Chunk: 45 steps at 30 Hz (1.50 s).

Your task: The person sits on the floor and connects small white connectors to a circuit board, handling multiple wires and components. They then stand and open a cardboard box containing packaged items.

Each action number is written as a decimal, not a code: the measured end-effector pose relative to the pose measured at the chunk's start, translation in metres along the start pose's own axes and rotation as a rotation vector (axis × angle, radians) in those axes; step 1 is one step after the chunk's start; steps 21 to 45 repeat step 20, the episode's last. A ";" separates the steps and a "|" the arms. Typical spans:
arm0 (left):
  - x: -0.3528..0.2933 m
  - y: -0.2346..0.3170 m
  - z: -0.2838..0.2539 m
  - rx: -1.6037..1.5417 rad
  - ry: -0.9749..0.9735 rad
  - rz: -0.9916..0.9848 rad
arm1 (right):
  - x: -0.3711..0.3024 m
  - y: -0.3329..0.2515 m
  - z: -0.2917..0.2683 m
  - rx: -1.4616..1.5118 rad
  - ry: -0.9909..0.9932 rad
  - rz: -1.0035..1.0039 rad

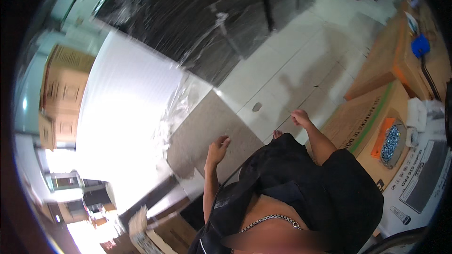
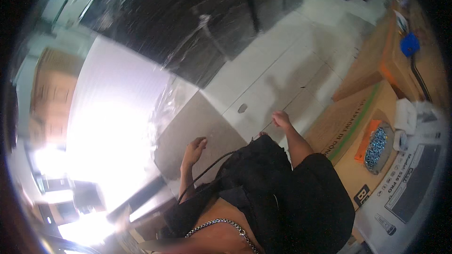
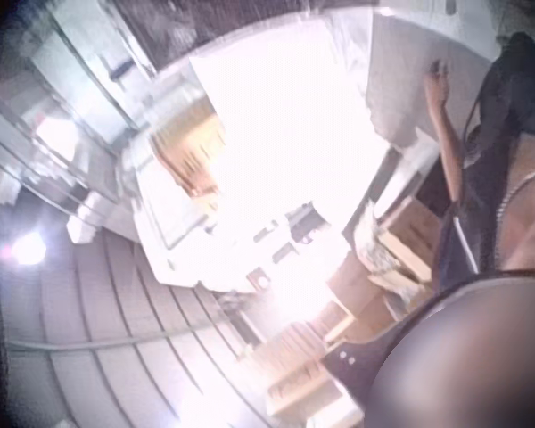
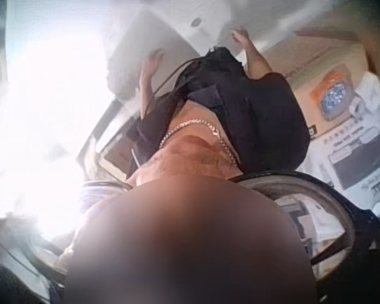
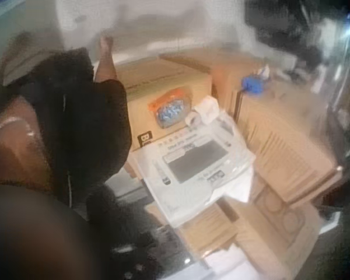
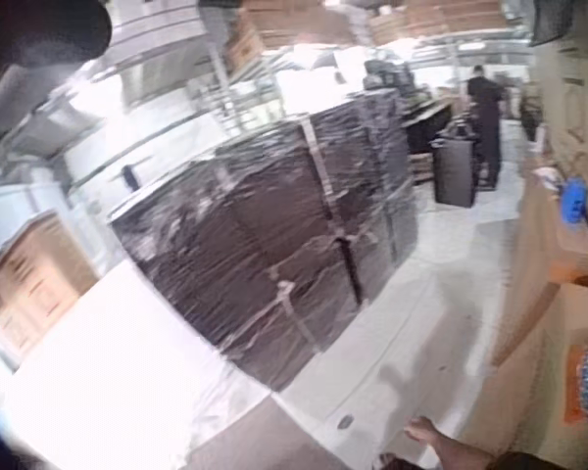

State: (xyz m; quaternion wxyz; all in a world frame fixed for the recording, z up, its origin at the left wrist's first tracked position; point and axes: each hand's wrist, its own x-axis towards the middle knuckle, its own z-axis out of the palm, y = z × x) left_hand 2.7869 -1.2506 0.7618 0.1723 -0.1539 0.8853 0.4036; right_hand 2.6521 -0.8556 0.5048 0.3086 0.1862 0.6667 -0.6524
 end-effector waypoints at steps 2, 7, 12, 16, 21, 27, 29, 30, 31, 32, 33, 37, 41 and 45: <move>0.067 -0.037 0.027 -0.151 -0.039 -0.080 | 0.028 -0.047 -0.015 -0.020 0.021 -0.090; 0.161 -0.155 0.078 -0.085 -0.405 -0.393 | 0.071 -0.114 -0.067 0.073 0.244 -0.087; 0.299 -0.122 0.119 0.170 -0.803 -0.305 | 0.078 -0.033 -0.197 -0.199 0.395 0.288; 0.455 -0.051 0.120 0.182 -0.931 -0.242 | 0.036 -0.006 -0.207 -0.057 0.423 0.583; 0.674 0.055 0.119 -0.010 -0.993 -0.277 | 0.037 -0.107 -0.193 0.133 0.579 0.463; 0.674 0.055 0.119 -0.010 -0.993 -0.277 | 0.037 -0.107 -0.193 0.133 0.579 0.463; 0.674 0.055 0.119 -0.010 -0.993 -0.277 | 0.037 -0.107 -0.193 0.133 0.579 0.463; 0.674 0.055 0.119 -0.010 -0.993 -0.277 | 0.037 -0.107 -0.193 0.133 0.579 0.463; 0.674 0.055 0.119 -0.010 -0.993 -0.277 | 0.037 -0.107 -0.193 0.133 0.579 0.463; 0.674 0.055 0.119 -0.010 -0.993 -0.277 | 0.037 -0.107 -0.193 0.133 0.579 0.463; 0.674 0.055 0.119 -0.010 -0.993 -0.277 | 0.037 -0.107 -0.193 0.133 0.579 0.463; 0.674 0.055 0.119 -0.010 -0.993 -0.277 | 0.037 -0.107 -0.193 0.133 0.579 0.463; 0.674 0.055 0.119 -0.010 -0.993 -0.277 | 0.037 -0.107 -0.193 0.133 0.579 0.463; 0.674 0.055 0.119 -0.010 -0.993 -0.277 | 0.037 -0.107 -0.193 0.133 0.579 0.463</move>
